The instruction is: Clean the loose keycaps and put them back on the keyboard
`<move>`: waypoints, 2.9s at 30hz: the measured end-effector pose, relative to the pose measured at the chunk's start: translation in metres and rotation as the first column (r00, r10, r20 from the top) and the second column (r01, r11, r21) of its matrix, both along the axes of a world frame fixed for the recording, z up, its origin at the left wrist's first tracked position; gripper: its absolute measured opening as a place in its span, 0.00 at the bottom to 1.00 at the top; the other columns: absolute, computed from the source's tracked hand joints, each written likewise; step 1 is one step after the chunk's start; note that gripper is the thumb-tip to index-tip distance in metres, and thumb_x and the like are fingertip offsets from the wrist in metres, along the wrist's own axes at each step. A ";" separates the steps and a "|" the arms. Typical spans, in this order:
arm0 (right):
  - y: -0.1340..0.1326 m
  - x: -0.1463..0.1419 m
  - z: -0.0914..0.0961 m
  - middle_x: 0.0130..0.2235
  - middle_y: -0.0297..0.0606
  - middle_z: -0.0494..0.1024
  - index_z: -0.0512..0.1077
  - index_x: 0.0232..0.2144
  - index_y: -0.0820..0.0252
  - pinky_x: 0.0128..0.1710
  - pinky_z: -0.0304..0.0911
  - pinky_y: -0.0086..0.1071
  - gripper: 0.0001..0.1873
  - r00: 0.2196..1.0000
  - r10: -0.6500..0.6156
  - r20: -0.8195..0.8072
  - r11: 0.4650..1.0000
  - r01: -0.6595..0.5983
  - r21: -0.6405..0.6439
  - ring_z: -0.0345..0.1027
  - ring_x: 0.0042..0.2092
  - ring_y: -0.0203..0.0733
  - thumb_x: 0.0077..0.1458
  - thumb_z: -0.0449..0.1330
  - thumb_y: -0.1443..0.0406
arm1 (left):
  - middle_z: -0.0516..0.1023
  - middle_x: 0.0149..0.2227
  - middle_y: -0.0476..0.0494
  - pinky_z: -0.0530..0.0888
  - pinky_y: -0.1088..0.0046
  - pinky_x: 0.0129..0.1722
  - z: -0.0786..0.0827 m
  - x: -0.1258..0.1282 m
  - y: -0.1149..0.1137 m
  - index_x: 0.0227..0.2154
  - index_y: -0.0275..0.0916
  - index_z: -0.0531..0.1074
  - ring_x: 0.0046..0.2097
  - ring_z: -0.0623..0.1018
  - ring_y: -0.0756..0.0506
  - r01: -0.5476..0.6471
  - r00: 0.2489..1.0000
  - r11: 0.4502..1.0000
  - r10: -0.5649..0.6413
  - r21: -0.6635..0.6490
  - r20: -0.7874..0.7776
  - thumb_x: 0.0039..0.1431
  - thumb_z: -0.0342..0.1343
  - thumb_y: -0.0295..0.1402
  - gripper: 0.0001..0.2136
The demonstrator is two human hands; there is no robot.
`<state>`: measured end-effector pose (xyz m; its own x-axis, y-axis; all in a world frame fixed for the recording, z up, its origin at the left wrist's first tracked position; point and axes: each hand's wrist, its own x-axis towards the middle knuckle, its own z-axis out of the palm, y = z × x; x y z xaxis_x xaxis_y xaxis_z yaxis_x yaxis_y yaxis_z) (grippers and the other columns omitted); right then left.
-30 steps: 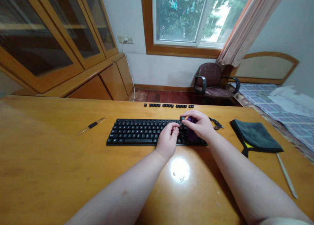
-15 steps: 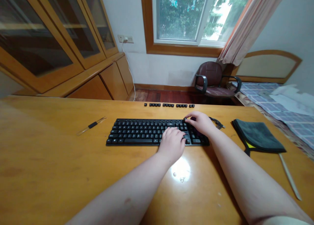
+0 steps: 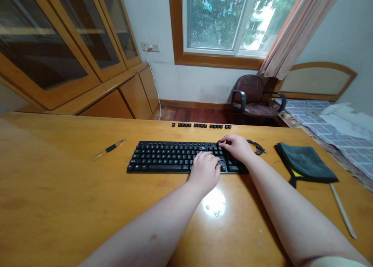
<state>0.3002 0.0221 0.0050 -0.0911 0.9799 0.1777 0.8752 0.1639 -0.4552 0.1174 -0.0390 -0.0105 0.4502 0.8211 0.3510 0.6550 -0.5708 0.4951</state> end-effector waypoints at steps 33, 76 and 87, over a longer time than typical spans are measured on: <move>0.006 0.009 0.007 0.42 0.42 0.76 0.73 0.38 0.59 0.45 0.61 0.36 0.14 0.919 -0.389 0.072 0.911 0.371 0.180 0.69 0.44 0.45 0.55 0.52 0.60 | 0.76 0.41 0.43 0.59 0.56 0.57 -0.004 0.001 -0.002 0.39 0.41 0.72 0.52 0.68 0.40 0.000 1.000 1.000 0.000 0.026 0.003 0.55 0.52 0.30 0.09; -0.055 -0.039 0.015 0.40 0.42 0.73 0.70 0.46 0.53 0.42 0.67 0.38 0.16 0.904 0.395 -0.161 0.840 -0.284 0.463 0.69 0.41 0.43 0.53 0.55 0.66 | 0.72 0.37 0.41 0.69 0.68 0.44 0.007 -0.007 0.005 0.35 0.38 0.67 0.42 0.72 0.46 -0.030 0.873 0.998 0.057 -0.063 0.485 0.63 0.40 0.32 0.11; -0.053 -0.036 0.013 0.38 0.41 0.73 0.72 0.43 0.54 0.39 0.67 0.37 0.15 0.871 0.456 -0.182 0.819 -0.331 0.469 0.69 0.39 0.42 0.52 0.57 0.67 | 0.69 0.31 0.46 0.67 0.72 0.38 0.007 -0.007 0.005 0.29 0.39 0.64 0.36 0.70 0.48 0.056 0.807 0.982 0.060 -0.178 0.588 0.64 0.39 0.35 0.12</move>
